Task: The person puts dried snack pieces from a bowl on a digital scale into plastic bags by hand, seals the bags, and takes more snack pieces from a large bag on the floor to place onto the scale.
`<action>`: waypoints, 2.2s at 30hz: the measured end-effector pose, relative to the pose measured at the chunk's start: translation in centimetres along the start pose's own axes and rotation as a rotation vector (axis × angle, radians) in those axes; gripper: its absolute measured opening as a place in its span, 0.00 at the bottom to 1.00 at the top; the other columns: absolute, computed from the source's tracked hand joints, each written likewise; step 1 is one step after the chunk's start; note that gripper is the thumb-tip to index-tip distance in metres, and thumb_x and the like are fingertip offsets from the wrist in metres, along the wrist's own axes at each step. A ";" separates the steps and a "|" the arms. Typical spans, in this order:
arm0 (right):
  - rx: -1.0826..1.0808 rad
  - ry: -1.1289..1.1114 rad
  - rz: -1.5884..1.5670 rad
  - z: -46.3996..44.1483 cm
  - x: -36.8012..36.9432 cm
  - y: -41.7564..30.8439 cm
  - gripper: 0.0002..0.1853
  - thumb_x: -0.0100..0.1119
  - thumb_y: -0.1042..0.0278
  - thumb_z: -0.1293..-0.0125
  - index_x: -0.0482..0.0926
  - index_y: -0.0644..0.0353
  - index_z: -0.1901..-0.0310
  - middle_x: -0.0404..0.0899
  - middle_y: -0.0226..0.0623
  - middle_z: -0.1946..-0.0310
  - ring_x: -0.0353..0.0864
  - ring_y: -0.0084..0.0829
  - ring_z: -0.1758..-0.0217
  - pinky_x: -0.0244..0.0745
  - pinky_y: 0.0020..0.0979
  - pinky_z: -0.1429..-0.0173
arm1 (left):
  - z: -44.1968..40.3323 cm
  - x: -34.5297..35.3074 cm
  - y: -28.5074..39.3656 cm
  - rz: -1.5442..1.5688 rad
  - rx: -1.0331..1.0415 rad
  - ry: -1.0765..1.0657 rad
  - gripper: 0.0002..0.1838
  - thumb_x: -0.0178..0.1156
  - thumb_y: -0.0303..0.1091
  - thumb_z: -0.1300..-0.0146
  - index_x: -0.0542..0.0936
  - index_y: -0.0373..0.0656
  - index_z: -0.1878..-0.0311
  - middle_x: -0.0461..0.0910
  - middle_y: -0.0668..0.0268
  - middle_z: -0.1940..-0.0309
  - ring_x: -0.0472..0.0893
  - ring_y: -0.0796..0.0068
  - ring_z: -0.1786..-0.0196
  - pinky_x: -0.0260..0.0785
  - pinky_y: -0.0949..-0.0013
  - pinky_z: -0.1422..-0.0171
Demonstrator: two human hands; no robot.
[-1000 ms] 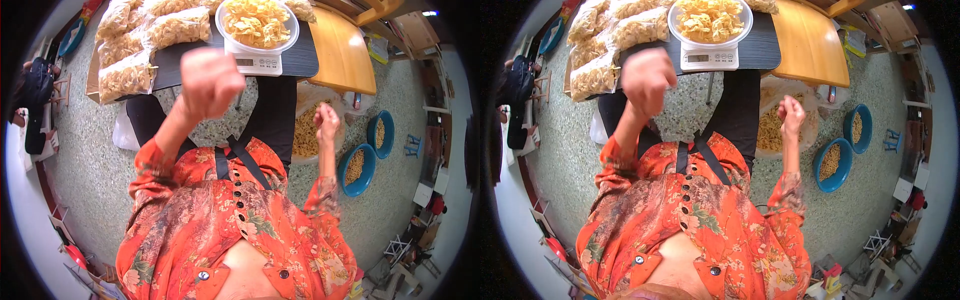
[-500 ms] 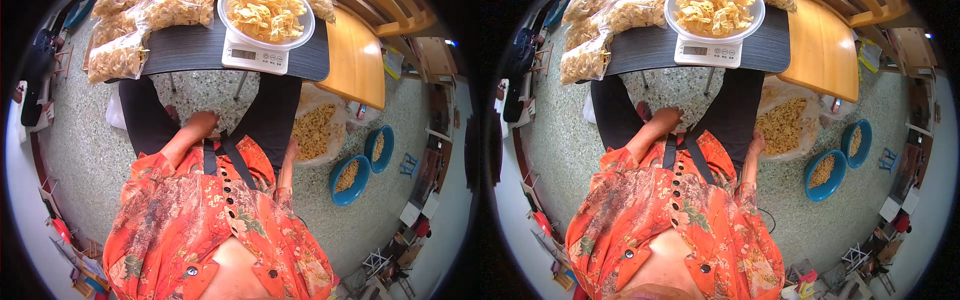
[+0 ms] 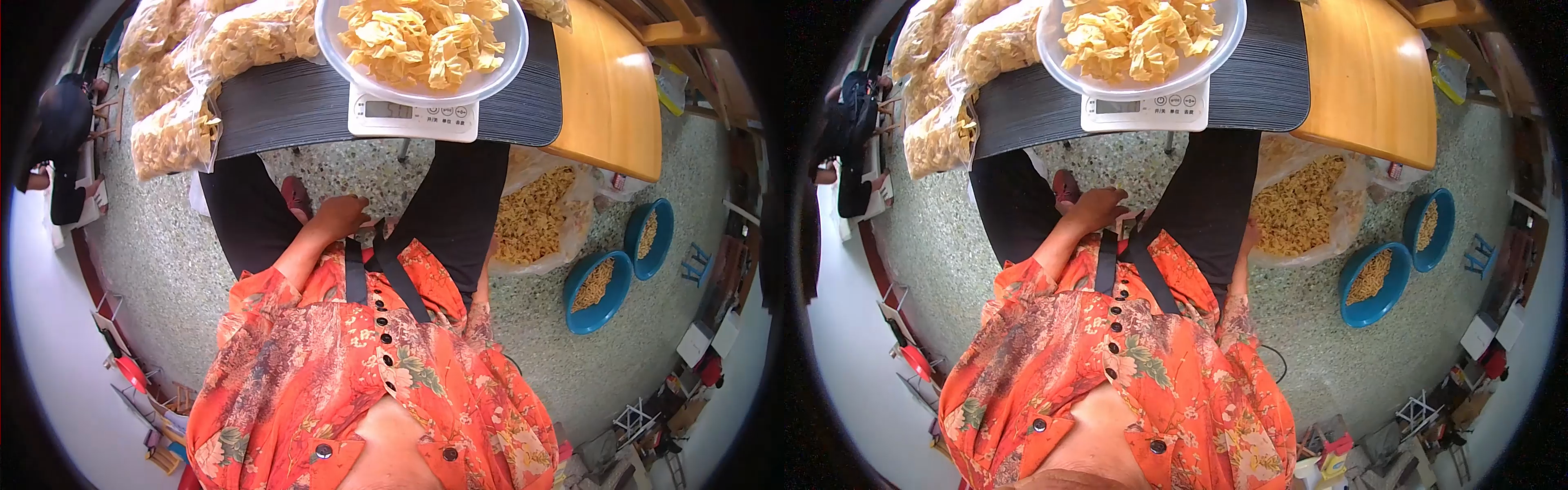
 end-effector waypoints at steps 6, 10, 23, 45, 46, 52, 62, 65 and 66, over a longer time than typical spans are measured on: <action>0.036 -0.006 -0.109 10.6 -6.7 5.8 0.16 0.55 0.61 0.25 0.86 0.66 0.55 0.88 0.36 0.60 0.85 0.28 0.61 0.79 0.29 0.56 | 1.4 0.2 -0.5 0.021 -0.010 0.015 0.16 0.63 0.44 0.36 0.80 0.42 0.52 0.83 0.50 0.59 0.84 0.46 0.53 0.75 0.48 0.49; 0.001 -0.076 -0.110 13.0 -9.1 5.3 0.15 0.55 0.63 0.25 0.86 0.66 0.55 0.88 0.36 0.60 0.85 0.28 0.61 0.79 0.29 0.56 | 1.4 0.3 -1.0 0.013 -0.057 -0.014 0.17 0.63 0.44 0.36 0.80 0.42 0.52 0.84 0.50 0.59 0.84 0.46 0.53 0.75 0.48 0.50; -0.029 -0.134 -0.257 0.9 1.3 -4.1 0.10 0.58 0.69 0.27 0.85 0.67 0.56 0.88 0.36 0.61 0.85 0.27 0.62 0.79 0.27 0.57 | 1.9 0.6 -1.6 0.008 -0.025 -0.026 0.17 0.64 0.45 0.36 0.81 0.42 0.51 0.85 0.50 0.61 0.85 0.46 0.54 0.75 0.46 0.51; -0.114 -1.110 -1.296 11.1 2.9 -25.6 0.18 0.56 0.54 0.23 0.78 0.64 0.52 0.68 0.34 0.65 0.62 0.24 0.66 0.65 0.23 0.69 | 6.8 -6.9 -0.2 0.228 0.124 0.351 0.20 0.64 0.36 0.34 0.79 0.37 0.42 0.82 0.44 0.51 0.82 0.43 0.48 0.74 0.52 0.45; -0.078 -1.136 -1.280 11.6 4.1 -25.7 0.18 0.55 0.54 0.23 0.78 0.64 0.52 0.68 0.33 0.65 0.62 0.24 0.66 0.66 0.23 0.69 | 7.5 -7.5 -0.5 0.358 0.156 0.367 0.21 0.65 0.36 0.34 0.80 0.37 0.41 0.84 0.49 0.50 0.85 0.52 0.48 0.77 0.58 0.44; 0.067 -1.234 -1.230 10.9 8.2 -23.7 0.18 0.51 0.54 0.21 0.76 0.64 0.50 0.66 0.33 0.66 0.63 0.24 0.65 0.66 0.24 0.68 | 13.8 -9.1 -1.4 1.555 0.375 0.130 0.15 0.59 0.26 0.32 0.81 0.32 0.44 0.84 0.52 0.51 0.86 0.63 0.50 0.82 0.65 0.48; 0.084 -1.227 -1.224 10.7 8.4 -24.4 0.17 0.52 0.56 0.21 0.76 0.66 0.50 0.65 0.33 0.66 0.61 0.24 0.66 0.65 0.23 0.70 | 15.5 -10.7 -0.9 1.873 0.927 0.230 0.10 0.67 0.40 0.33 0.87 0.42 0.59 0.82 0.54 0.59 0.81 0.52 0.52 0.81 0.61 0.66; 0.095 -1.242 -1.221 10.7 8.7 -24.5 0.17 0.52 0.57 0.21 0.75 0.66 0.50 0.65 0.34 0.65 0.61 0.24 0.66 0.66 0.24 0.69 | 16.2 -10.8 -1.2 2.001 1.096 0.149 0.08 0.72 0.38 0.38 0.88 0.44 0.64 0.83 0.55 0.59 0.80 0.54 0.53 0.82 0.64 0.68; 0.089 -1.246 -1.212 10.7 8.7 -24.5 0.17 0.52 0.57 0.21 0.75 0.66 0.49 0.65 0.34 0.65 0.61 0.24 0.66 0.66 0.24 0.69 | 16.5 -10.9 -1.1 2.043 1.147 0.125 0.07 0.73 0.37 0.39 0.88 0.45 0.65 0.83 0.57 0.59 0.80 0.55 0.53 0.82 0.64 0.68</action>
Point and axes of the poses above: each hand's wrist, its own z-axis away from the middle knuckle, its own x-axis out of the palm, y = z × x, the point moved 7 cm from there along -z, towards the middle knuckle
